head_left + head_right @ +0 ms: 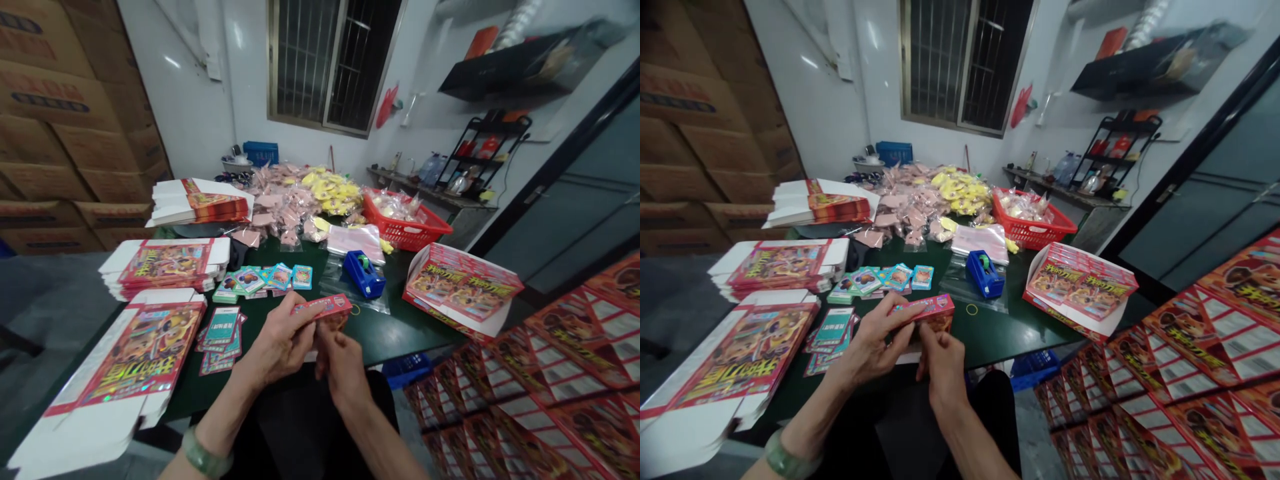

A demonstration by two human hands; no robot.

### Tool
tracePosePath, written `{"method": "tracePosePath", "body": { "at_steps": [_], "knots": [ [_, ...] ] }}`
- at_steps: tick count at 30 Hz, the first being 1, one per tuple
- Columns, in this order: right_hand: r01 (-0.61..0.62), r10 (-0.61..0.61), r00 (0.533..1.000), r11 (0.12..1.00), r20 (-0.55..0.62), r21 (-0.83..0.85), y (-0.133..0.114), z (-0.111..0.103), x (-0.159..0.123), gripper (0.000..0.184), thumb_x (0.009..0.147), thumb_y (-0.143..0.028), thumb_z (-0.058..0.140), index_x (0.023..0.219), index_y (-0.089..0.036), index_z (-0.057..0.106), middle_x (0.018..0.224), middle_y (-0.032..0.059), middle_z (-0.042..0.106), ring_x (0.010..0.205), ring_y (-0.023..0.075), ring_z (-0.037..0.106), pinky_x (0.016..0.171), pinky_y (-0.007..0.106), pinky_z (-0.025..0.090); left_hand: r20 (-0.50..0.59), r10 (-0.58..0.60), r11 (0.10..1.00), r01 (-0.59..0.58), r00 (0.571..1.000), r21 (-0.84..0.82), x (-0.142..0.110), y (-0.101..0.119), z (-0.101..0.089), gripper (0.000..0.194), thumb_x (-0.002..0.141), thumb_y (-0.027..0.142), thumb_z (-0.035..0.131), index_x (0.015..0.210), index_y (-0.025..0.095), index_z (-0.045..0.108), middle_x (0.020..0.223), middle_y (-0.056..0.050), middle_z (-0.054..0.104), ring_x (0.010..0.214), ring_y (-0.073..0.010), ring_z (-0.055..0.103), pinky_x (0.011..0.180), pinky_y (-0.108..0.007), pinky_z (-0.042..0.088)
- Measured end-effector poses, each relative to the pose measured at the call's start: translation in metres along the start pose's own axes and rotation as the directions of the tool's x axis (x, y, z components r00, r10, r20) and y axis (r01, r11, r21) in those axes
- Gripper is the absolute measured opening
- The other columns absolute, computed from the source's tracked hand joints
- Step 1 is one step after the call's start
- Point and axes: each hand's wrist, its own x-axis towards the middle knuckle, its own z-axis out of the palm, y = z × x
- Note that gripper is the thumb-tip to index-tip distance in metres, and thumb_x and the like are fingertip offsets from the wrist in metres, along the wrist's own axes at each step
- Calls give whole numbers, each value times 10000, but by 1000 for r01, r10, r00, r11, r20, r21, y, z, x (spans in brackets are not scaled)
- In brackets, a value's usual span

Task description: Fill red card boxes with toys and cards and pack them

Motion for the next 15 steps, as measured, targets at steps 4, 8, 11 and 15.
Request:
{"method": "tracePosePath", "body": {
  "at_steps": [4, 8, 11, 15],
  "knots": [
    [-102, 102, 995, 995, -7, -11, 29, -6, 7, 517, 507, -601, 742, 524, -172, 455, 382, -81, 427, 316, 52, 358, 293, 182, 322, -319, -27, 1000, 29, 947, 3, 8, -5, 14, 161, 791, 214, 623, 931, 173, 689, 733, -8, 509, 636, -102, 525, 553, -201, 446],
    [-102, 97, 992, 992, -80, -71, 22, -14, 5, 529, 534, -609, 729, 728, -146, 562, 642, 4, 618, 555, 133, 578, 426, 225, 459, -481, -211, 976, 158, 851, -148, 4, -8, 11, 118, 784, 234, 645, 880, 192, 698, 748, -9, 580, 678, -106, 572, 611, -202, 478],
    [101, -114, 988, 987, -100, -122, 0, -20, 9, 502, 617, -503, 732, 947, -160, 571, 900, 57, 685, 810, 180, 641, 623, 255, 511, -531, -491, 868, 331, 691, -371, -15, -8, 6, 171, 791, 283, 633, 934, 195, 668, 893, -34, 641, 826, -142, 615, 748, -239, 503],
    [396, -379, 918, 889, 116, -231, -40, -25, 30, 363, 752, -383, 646, 1040, -174, 571, 983, 63, 683, 882, 199, 632, 785, 328, 493, -362, -714, 651, 378, 600, -658, -46, -16, 10, 381, 761, 373, 645, 1090, 197, 568, 1065, -80, 652, 977, -210, 631, 838, -318, 519]
  ]
}}
